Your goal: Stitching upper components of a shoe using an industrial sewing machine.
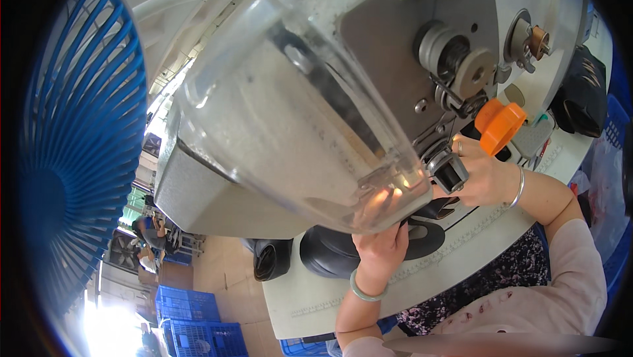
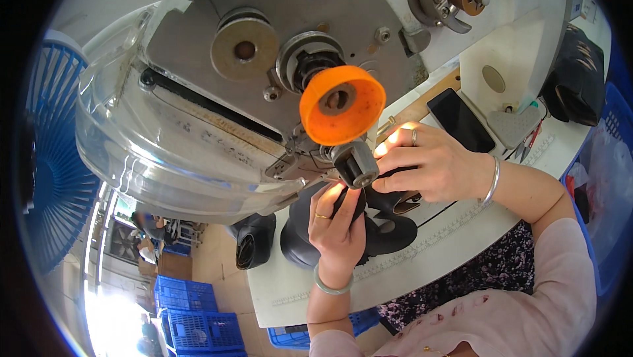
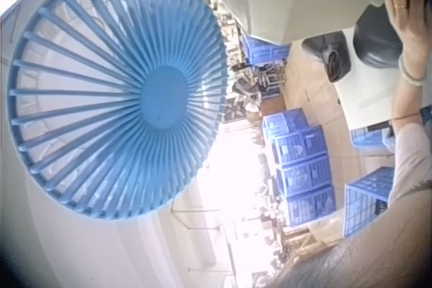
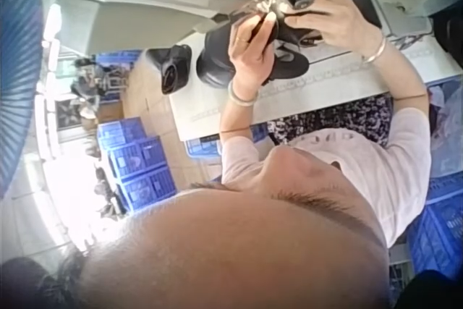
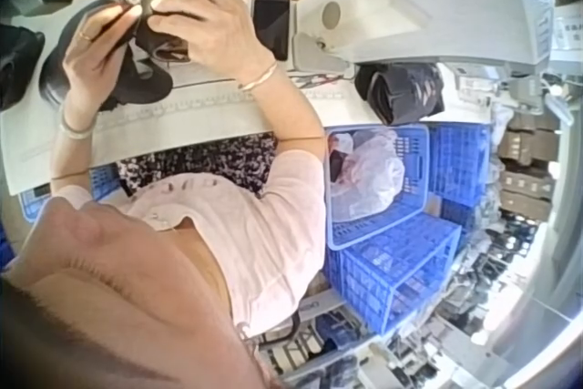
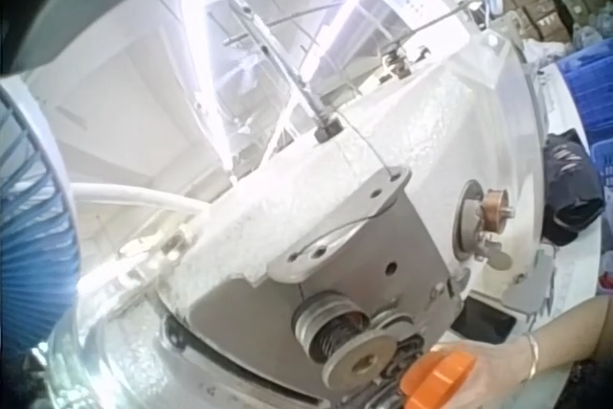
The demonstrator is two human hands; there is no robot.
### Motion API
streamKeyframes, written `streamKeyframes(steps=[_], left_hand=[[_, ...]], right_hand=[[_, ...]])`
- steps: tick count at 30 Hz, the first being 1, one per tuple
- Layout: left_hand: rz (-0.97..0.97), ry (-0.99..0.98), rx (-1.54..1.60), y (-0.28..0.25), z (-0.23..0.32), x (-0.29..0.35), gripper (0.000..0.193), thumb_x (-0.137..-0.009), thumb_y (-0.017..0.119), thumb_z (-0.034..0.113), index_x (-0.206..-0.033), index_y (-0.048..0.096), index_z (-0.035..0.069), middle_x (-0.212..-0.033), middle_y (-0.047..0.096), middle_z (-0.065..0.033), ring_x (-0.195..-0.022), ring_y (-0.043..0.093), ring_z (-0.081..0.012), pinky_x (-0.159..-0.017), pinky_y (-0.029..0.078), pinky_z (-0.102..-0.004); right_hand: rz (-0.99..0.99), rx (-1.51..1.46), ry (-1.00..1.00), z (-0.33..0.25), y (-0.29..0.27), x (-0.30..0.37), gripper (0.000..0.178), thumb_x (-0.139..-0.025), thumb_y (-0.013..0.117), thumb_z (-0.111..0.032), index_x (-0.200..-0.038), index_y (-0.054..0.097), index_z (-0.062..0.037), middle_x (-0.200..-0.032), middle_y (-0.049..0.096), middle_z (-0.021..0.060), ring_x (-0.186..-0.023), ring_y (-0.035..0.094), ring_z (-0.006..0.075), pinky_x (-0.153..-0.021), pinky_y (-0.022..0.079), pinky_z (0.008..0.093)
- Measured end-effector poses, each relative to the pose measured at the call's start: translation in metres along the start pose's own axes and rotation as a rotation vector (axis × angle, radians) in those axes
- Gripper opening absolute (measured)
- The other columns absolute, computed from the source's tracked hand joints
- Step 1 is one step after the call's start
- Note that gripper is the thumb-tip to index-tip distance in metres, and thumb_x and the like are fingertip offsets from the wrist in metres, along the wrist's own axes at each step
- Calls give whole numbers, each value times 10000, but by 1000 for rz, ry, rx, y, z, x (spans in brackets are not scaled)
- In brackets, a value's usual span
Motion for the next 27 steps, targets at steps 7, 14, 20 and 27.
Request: streamKeyframes(steps=[7,14,20,27], left_hand=[[-24,39,-37,0,5,-2,439,-662,740,-92,-1085,761,22,-1039,651,-125,-966,658,-337,-840,545,-388],[-53,70,6,-4,5,-5,456,-655,740,-84,-1098,756,21,-1043,655,-128,-981,657,-342,-842,544,-400],[-100,72,-24,-3,4,-7,485,-646,711,-90,-1117,750,18,-1066,657,-134,-1012,656,-358,-875,545,-409],[-89,79,44,-6,6,-7,475,-663,680,-109,-1119,749,5,-1130,656,-135,-1087,654,-361,-931,541,-419]], right_hand=[[-7,-111,89,15,5,4,164,-723,809,-133,-871,738,-137,-962,658,-31,-918,636,230,-814,535,380],[58,-95,33,7,0,-1,121,-737,800,-133,-840,735,-136,-925,666,-34,-921,638,214,-849,552,383],[-95,212,5,-13,-5,-3,183,-782,783,-208,-922,736,-100,-948,673,20,-941,637,217,-839,551,358],[7,63,484,-40,-15,24,462,-826,771,-375,-1089,695,-2,-1052,677,149,-857,656,322,-800,529,399]])
Point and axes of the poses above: each hand's wrist, its own x-axis away from the middle knuckle, its own y-axis out of the palm, z = x × y, the point moved 10 cm from there along -x, towards the middle knuckle
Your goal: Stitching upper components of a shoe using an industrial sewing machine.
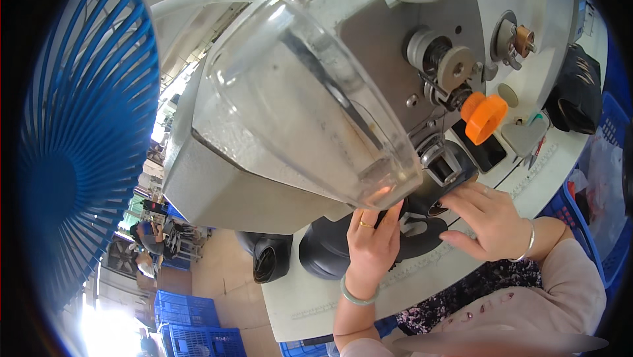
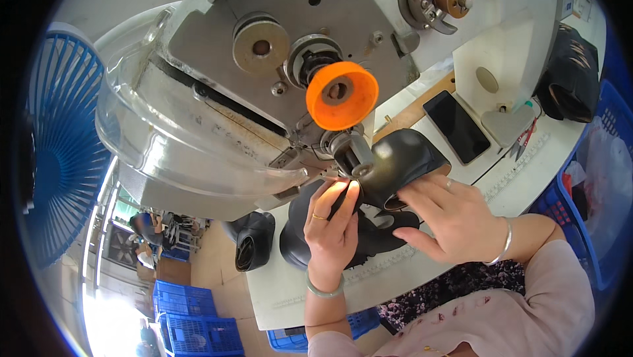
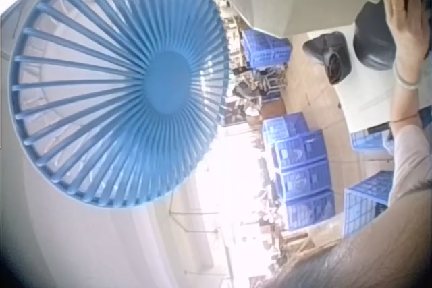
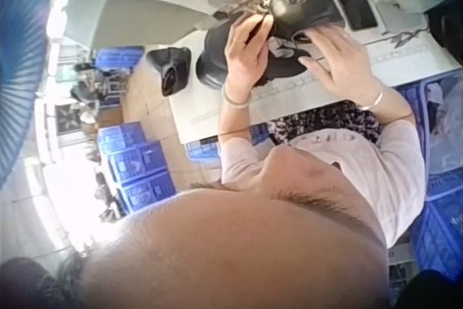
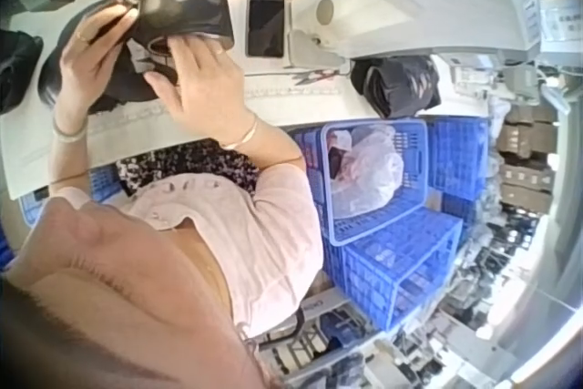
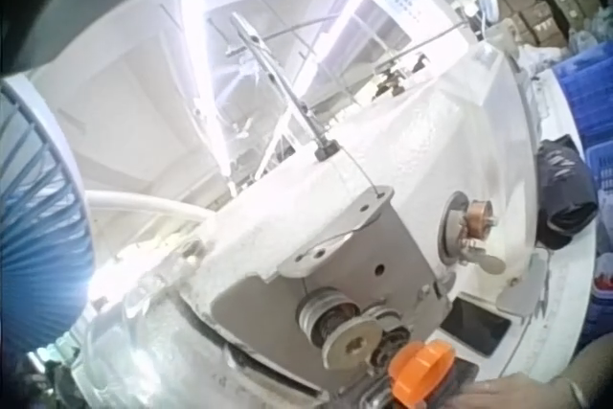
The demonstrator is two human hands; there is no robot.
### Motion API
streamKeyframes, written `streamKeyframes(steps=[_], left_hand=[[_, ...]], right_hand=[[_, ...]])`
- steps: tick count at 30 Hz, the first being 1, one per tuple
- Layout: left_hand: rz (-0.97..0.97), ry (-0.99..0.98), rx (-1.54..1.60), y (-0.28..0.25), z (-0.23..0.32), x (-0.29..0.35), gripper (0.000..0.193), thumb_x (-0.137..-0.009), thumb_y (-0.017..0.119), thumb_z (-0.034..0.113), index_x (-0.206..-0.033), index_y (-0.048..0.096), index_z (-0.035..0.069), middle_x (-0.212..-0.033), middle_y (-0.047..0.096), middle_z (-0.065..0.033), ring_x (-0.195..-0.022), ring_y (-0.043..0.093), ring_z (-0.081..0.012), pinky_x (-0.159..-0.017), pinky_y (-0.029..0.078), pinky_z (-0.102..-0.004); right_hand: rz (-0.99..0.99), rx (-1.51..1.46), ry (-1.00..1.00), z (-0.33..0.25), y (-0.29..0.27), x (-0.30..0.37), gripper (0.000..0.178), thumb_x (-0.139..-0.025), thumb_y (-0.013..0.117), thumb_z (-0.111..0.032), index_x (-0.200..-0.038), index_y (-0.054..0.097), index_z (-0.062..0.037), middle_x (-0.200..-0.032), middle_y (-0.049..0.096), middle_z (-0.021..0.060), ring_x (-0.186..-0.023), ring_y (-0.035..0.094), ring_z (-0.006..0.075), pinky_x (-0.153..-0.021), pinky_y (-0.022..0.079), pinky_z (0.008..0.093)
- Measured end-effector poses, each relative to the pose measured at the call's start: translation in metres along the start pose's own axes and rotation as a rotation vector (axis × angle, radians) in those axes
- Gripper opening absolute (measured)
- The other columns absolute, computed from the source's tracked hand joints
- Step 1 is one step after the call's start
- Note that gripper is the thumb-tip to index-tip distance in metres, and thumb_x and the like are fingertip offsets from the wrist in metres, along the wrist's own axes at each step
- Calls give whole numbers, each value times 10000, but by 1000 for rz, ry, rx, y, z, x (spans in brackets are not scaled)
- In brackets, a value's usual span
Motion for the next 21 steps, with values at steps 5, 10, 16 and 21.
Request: streamKeyframes(steps=[5,10,16,21], left_hand=[[-17,-60,76,1,-7,2,434,-713,670,-128,-1124,745,-12,-1135,679,-147,-1087,665,-343,-944,541,-404],[7,-530,648,9,-52,14,373,-774,683,-119,-1126,746,-14,-1104,705,-151,-1073,677,-321,-961,529,-382],[-61,-90,109,0,-9,-2,401,-738,703,-105,-1119,758,6,-1090,706,-126,-1054,671,-322,-943,538,-386],[-60,-65,77,-1,-7,-4,408,-728,704,-108,-1115,760,9,-1076,703,-119,-1046,669,-316,-917,545,-386]], right_hand=[[-144,-48,235,25,41,-4,369,-939,667,-386,-914,686,-19,-789,683,114,-713,635,342,-712,498,440],[-272,-588,543,50,82,5,620,-1057,494,-307,-518,523,-3,-490,541,88,-496,534,301,-636,457,402],[-330,-940,744,55,99,19,621,-1069,509,-331,-547,511,5,-486,496,19,-467,449,92,-467,376,305],[-314,-880,715,52,96,14,614,-1068,508,-321,-548,517,6,-480,496,13,-455,435,88,-458,366,296]])
Point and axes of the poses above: each hand's wrist, its own x-axis away from the middle knuckle, its own y-axis out of the palm, z = x × y, the point moved 10 cm from there along -x, towards the middle knuckle
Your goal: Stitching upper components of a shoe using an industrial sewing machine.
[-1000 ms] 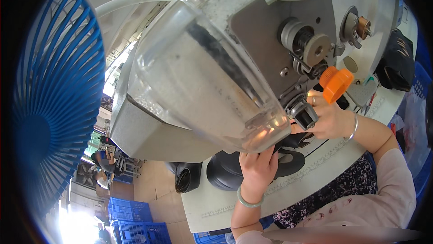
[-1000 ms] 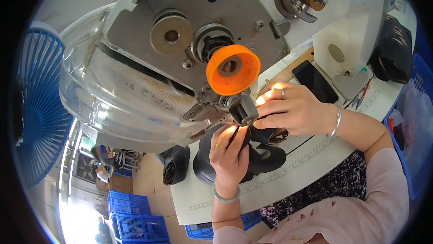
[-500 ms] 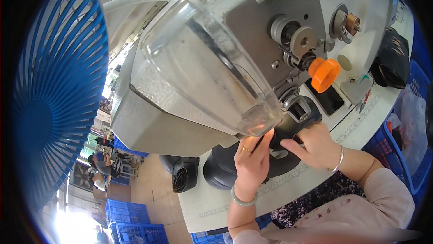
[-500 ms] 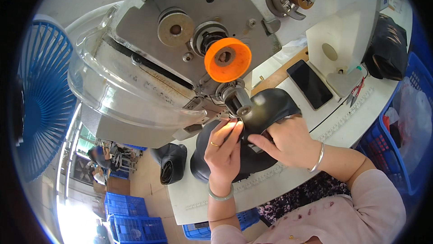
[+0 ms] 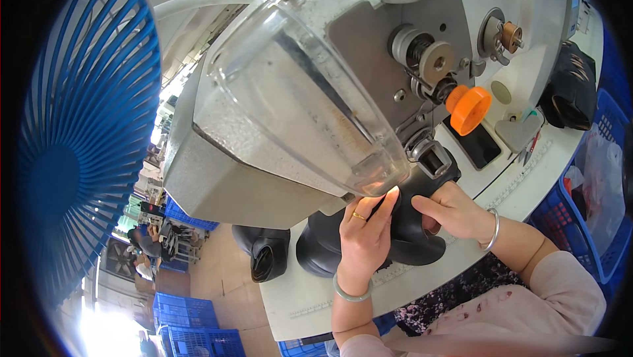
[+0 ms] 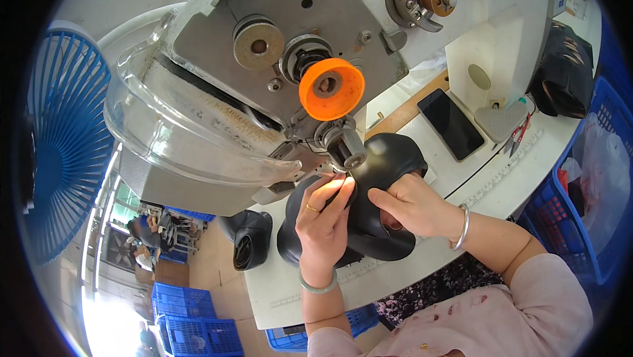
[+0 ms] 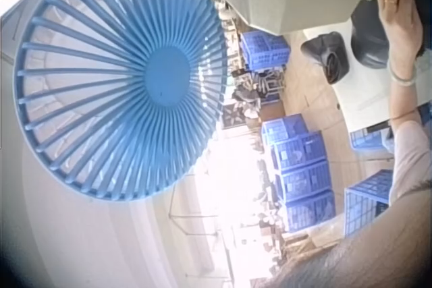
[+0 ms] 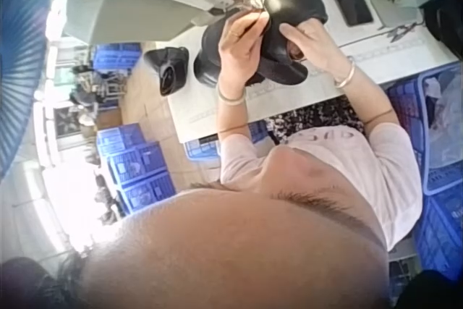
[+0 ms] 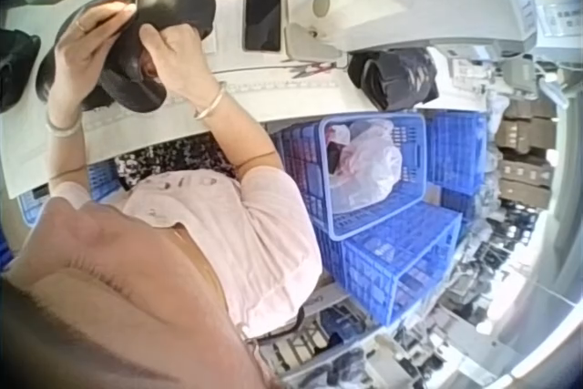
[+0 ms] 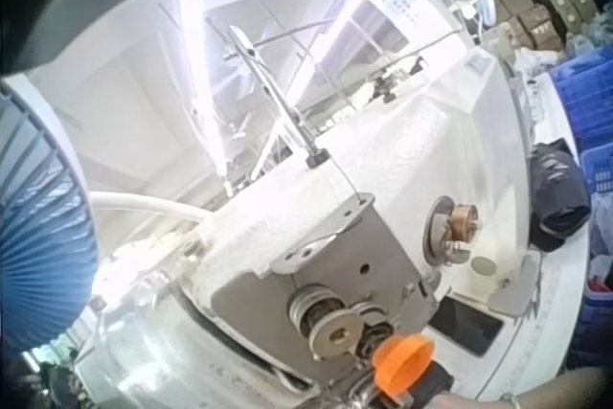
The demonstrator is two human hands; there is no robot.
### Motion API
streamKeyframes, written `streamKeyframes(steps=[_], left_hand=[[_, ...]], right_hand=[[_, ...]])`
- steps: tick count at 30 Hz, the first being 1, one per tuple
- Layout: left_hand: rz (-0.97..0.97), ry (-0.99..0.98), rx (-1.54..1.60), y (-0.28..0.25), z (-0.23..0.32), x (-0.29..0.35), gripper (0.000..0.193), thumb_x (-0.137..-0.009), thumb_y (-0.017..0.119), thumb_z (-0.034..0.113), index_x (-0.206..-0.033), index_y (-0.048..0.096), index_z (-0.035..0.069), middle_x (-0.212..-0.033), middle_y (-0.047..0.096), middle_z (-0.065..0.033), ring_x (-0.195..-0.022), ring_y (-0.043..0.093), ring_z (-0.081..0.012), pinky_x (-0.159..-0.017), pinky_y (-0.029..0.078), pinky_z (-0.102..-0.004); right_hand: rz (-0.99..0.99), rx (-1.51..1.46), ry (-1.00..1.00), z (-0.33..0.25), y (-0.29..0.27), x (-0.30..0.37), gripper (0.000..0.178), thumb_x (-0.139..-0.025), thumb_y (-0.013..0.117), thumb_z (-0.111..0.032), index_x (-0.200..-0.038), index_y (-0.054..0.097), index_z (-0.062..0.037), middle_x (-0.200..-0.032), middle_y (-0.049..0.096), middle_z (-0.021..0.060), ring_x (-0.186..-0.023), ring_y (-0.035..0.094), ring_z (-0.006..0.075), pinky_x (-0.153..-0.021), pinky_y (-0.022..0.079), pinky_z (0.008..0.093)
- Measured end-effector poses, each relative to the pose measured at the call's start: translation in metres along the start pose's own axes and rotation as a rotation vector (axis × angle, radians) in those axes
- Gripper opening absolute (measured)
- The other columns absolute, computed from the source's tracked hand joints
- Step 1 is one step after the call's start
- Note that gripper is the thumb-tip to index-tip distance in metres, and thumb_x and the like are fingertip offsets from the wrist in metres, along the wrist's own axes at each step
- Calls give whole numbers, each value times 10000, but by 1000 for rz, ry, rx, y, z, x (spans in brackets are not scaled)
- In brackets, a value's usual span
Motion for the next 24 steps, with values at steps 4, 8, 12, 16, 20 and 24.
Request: streamKeyframes(steps=[4,8,12,16,20,24], left_hand=[[0,8,-10,1,-2,-1,410,-721,708,-115,-1109,760,9,-1064,700,-118,-1030,672,-316,-898,550,-385],[-5,4,-14,0,-5,-2,413,-723,711,-119,-1113,755,8,-1054,698,-120,-1022,673,-321,-889,551,-387],[-24,9,-34,0,-6,-2,384,-753,717,-99,-1122,749,4,-1060,696,-123,-1024,671,-328,-887,550,-389],[-25,36,-58,0,-4,0,349,-782,724,-68,-1124,746,-3,-1083,696,-126,-1037,671,-334,-902,546,-390],[-23,31,13,0,-5,2,330,-808,717,-58,-1132,747,-3,-1096,700,-136,-1074,669,-331,-932,538,-386],[-19,-120,164,-1,-19,5,295,-860,700,-47,-1145,747,7,-1080,705,-135,-1036,672,-307,-917,531,-350]], right_hand=[[14,74,-10,-2,-2,-3,637,-1065,487,-330,-533,532,17,-457,499,33,-436,443,112,-461,375,315],[29,117,-41,-6,-3,-7,648,-1059,484,-336,-522,545,22,-441,497,46,-425,456,129,-465,382,324],[29,103,-40,-5,-5,-10,644,-1055,509,-349,-531,543,24,-449,488,34,-437,434,117,-463,376,316],[-30,-10,75,9,-7,-13,644,-1052,547,-391,-562,534,26,-487,477,6,-480,395,84,-463,362,292],[-61,-79,29,6,-12,-15,611,-1034,586,-410,-605,582,26,-549,541,26,-525,468,95,-488,401,281],[-90,-102,104,12,-18,-18,563,-998,642,-406,-644,681,29,-606,662,90,-554,634,148,-536,498,286]])
Point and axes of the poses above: each hand's wrist, its own x-axis away from the middle knuckle, its own y-axis out of the palm, z = x × y, the point moved 10 cm from there along -x, towards the middle knuckle
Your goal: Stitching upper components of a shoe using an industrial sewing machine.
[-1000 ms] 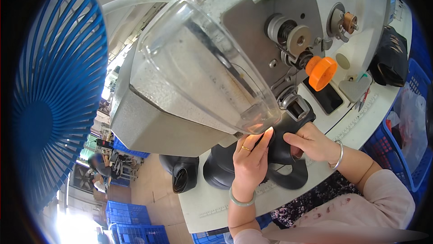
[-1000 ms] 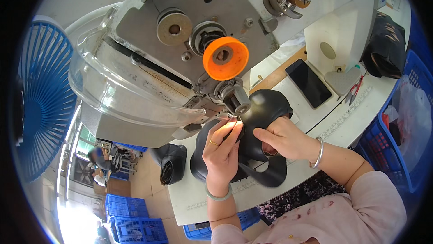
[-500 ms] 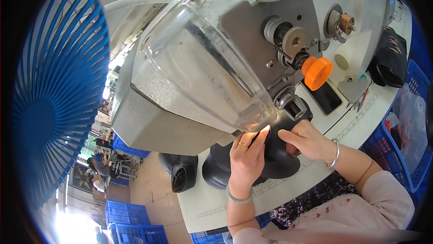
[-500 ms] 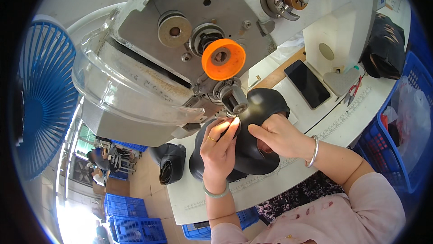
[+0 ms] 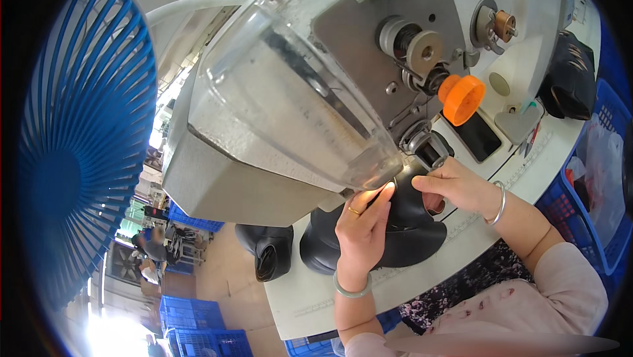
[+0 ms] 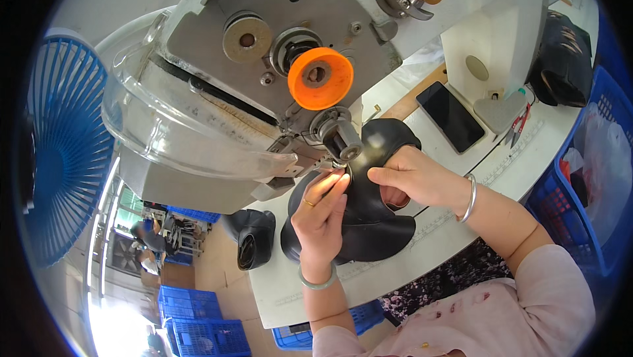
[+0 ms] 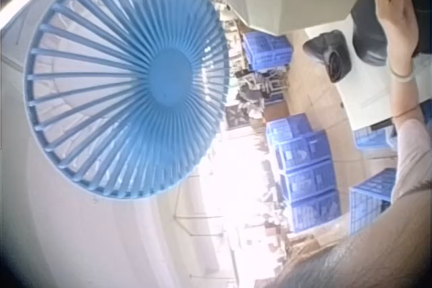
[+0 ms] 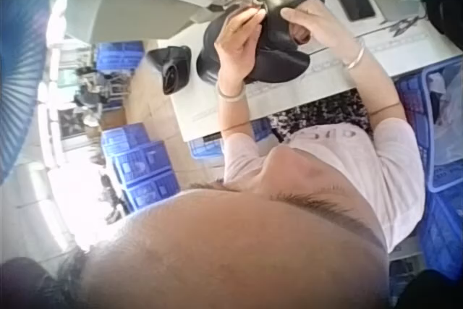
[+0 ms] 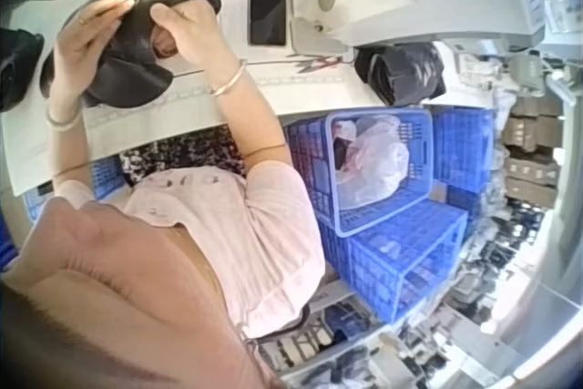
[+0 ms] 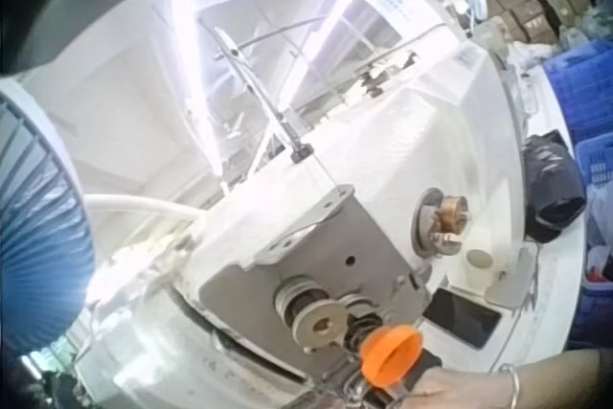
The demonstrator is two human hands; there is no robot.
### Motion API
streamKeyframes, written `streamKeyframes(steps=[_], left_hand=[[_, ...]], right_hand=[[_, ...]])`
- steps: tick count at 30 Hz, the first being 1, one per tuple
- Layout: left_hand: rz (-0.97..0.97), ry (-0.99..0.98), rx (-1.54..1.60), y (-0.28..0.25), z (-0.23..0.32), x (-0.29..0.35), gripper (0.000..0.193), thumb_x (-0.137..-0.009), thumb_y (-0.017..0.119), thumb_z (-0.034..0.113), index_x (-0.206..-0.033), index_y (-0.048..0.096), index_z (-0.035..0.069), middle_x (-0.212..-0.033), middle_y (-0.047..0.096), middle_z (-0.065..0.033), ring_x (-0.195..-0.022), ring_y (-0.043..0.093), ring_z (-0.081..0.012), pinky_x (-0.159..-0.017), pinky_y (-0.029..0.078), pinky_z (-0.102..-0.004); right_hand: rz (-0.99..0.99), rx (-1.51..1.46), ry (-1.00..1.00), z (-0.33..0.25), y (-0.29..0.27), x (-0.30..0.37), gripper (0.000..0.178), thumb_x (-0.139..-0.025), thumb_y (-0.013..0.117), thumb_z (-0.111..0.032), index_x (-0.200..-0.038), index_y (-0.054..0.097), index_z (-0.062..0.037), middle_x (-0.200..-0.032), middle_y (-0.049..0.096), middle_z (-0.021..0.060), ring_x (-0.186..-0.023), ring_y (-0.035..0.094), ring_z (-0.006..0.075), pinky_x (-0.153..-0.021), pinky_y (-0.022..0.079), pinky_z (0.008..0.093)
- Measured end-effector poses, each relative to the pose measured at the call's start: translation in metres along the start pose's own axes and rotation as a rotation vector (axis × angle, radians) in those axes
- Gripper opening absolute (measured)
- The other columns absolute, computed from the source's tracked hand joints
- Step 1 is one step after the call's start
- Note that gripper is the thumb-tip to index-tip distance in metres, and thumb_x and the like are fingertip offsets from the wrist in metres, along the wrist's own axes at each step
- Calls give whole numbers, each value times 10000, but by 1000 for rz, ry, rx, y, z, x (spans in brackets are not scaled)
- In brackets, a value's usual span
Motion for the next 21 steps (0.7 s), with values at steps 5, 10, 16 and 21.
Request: streamKeyframes(steps=[5,10,16,21], left_hand=[[22,-99,129,-2,-6,-1,273,-885,687,-55,-1150,731,-6,-1008,706,-128,-915,681,-272,-839,533,-303],[-16,85,-135,5,20,-3,262,-864,675,-74,-1112,744,-24,-1114,712,-140,-1105,673,-328,-959,532,-381],[0,123,-164,3,24,-4,264,-858,681,-80,-1109,742,-26,-1112,710,-137,-1095,677,-322,-935,546,-377],[16,150,-202,3,22,-5,275,-852,679,-89,-1111,741,-18,-1090,710,-135,-1075,683,-326,-913,555,-374]], right_hand=[[-21,-85,47,4,1,-2,545,-980,668,-401,-635,684,21,-604,660,91,-558,637,146,-538,498,280],[2,-100,45,5,-2,-2,548,-973,679,-398,-612,675,14,-593,655,87,-542,629,139,-528,491,273],[51,-68,-14,-2,-2,-2,581,-982,670,-406,-571,647,4,-537,603,51,-484,562,99,-471,425,251],[97,-66,-71,-11,-1,-1,606,-989,661,-421,-545,619,-12,-509,558,25,-467,508,74,-454,372,236]])
Point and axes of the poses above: each hand's wrist, its own x-axis away from the middle knuckle, its own y-axis out of the palm, z = x × y, the point moved 10 cm from there along -x, towards the middle knuckle
